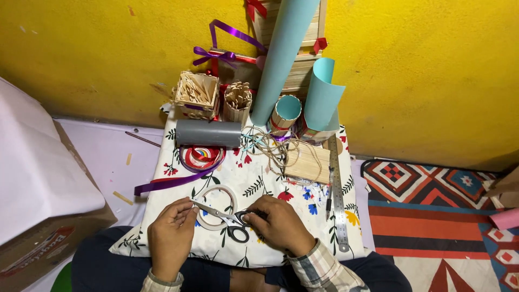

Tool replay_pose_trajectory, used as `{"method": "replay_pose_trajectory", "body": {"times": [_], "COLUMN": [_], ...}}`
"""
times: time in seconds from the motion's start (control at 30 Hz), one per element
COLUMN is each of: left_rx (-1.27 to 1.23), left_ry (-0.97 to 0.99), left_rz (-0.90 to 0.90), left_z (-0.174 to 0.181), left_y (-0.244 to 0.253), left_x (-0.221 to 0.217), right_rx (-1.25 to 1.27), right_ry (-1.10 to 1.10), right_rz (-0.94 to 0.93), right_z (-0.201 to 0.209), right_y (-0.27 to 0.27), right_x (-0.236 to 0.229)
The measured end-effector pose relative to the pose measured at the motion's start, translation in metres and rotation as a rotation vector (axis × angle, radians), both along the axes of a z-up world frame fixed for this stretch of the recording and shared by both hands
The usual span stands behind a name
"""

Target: Cutting paper and assembling a decorative object using tape and scissors

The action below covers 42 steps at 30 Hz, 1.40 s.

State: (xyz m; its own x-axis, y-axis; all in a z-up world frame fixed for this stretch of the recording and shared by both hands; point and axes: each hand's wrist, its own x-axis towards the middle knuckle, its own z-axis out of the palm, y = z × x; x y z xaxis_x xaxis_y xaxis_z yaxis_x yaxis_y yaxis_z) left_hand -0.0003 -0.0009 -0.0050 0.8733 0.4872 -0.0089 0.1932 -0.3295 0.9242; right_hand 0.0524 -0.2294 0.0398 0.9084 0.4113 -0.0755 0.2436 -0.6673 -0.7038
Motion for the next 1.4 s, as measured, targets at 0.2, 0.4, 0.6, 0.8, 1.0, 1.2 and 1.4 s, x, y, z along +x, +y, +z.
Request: {"method": "replay_pose_trajectory", "body": {"times": [0.2, 0.4, 0.6, 0.8, 1.0, 1.2, 1.4], "left_rx": [-0.035, 0.003, 0.005, 0.004, 0.359, 0.468, 0.473], "left_ry": [-0.027, -0.006, -0.017, -0.016, -0.17, 0.315, 0.299], "left_rz": [0.009, -0.016, 0.005, 0.006, -0.037, -0.097, -0.05], "left_z": [-0.002, 0.006, 0.008, 0.005, 0.004, 0.019, 0.02], "left_y": [-0.001, 0.001, 0.0, 0.002, -0.012, -0.016, -0.005], "left_x": [-0.001, 0.0, -0.002, -0.002, -0.008, -0.004, 0.002], "right_rx": [0.247, 0.79, 0.334, 0.408, 0.436, 0.444, 0.521], "right_ry": [0.042, 0.543, 0.398, 0.495, 0.467, 0.418, 0.476], "right_rz": [-0.041, -0.46, -0.438, -0.468, -0.431, -0.422, -0.372], "right_z": [0.003, 0.018, 0.031, 0.012, -0.009, -0.003, -0.02], "right_y": [-0.003, 0.002, 0.044, 0.052, 0.048, 0.056, 0.055], "right_x": [0.001, 0.032, 0.095, 0.125, 0.137, 0.136, 0.14]}}
